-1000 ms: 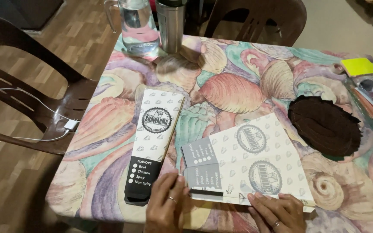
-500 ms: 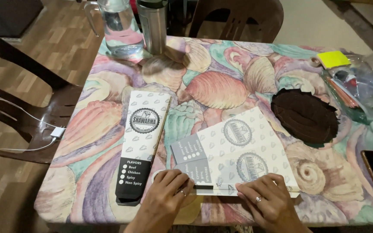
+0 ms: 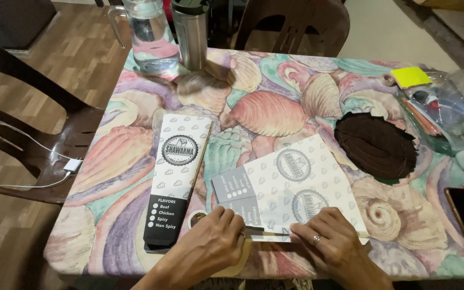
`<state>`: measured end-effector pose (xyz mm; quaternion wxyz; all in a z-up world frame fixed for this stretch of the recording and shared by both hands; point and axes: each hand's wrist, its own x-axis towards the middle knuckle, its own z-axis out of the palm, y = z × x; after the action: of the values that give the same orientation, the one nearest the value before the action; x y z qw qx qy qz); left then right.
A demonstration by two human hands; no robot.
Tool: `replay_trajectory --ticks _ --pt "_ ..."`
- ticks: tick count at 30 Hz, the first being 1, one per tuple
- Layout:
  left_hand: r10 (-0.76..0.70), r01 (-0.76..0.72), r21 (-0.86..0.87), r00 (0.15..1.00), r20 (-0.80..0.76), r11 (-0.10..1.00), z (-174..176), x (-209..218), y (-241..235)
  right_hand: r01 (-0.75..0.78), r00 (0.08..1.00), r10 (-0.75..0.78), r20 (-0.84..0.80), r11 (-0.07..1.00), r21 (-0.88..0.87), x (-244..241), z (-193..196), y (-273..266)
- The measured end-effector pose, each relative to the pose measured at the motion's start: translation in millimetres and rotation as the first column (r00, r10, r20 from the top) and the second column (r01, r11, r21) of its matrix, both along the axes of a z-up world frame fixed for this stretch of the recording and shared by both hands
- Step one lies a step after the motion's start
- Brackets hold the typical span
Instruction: The person organizes food packaging by hand on a table, folding the cardstock edges and grouping them together.
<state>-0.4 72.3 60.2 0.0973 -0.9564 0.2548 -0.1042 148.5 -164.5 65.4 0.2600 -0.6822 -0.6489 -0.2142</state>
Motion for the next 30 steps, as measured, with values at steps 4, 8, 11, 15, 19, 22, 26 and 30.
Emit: replay_trajectory --ticks 4,8,11,15,19,22,26,30 --pt "0.028 -0.02 -0.058 0.991 0.131 0.998 14 1 -4 0.018 0.999 -0.017 0.034 0.999 -0.028 -4 10 2" --pt "0.127 0.047 -0.319 0.855 0.502 0.947 16 -1 -25 -0.035 0.992 0.043 0.117 0.997 -0.066 -2 10 2" --pt "0.182 0.096 -0.417 0.796 0.578 0.904 -17 -2 -54 -0.054 0.983 0.066 0.172 0.996 -0.073 1 6 1" --pt "0.315 0.034 -0.538 0.779 0.542 0.842 -50 4 -73 -0.069 0.988 0.074 0.138 0.997 -0.043 1 5 4" --pt "0.339 0.03 -0.521 0.728 0.596 0.853 -49 3 -74 -0.061 0.993 0.064 0.098 0.998 -0.034 6 -7 0" --pt "0.321 0.05 -0.517 0.731 0.602 0.855 -45 3 -72 -0.016 1.0 0.016 0.008 0.998 -0.053 16 -9 -4" --pt "0.362 -0.01 -0.527 0.738 0.57 0.85 -49 0 -74 0.385 0.901 -0.434 0.024 0.771 -0.508 50 39 0" --pt "0.363 -0.001 -0.511 0.704 0.61 0.86 -54 3 -72 0.265 0.95 -0.283 0.132 0.954 0.141 29 62 -13"
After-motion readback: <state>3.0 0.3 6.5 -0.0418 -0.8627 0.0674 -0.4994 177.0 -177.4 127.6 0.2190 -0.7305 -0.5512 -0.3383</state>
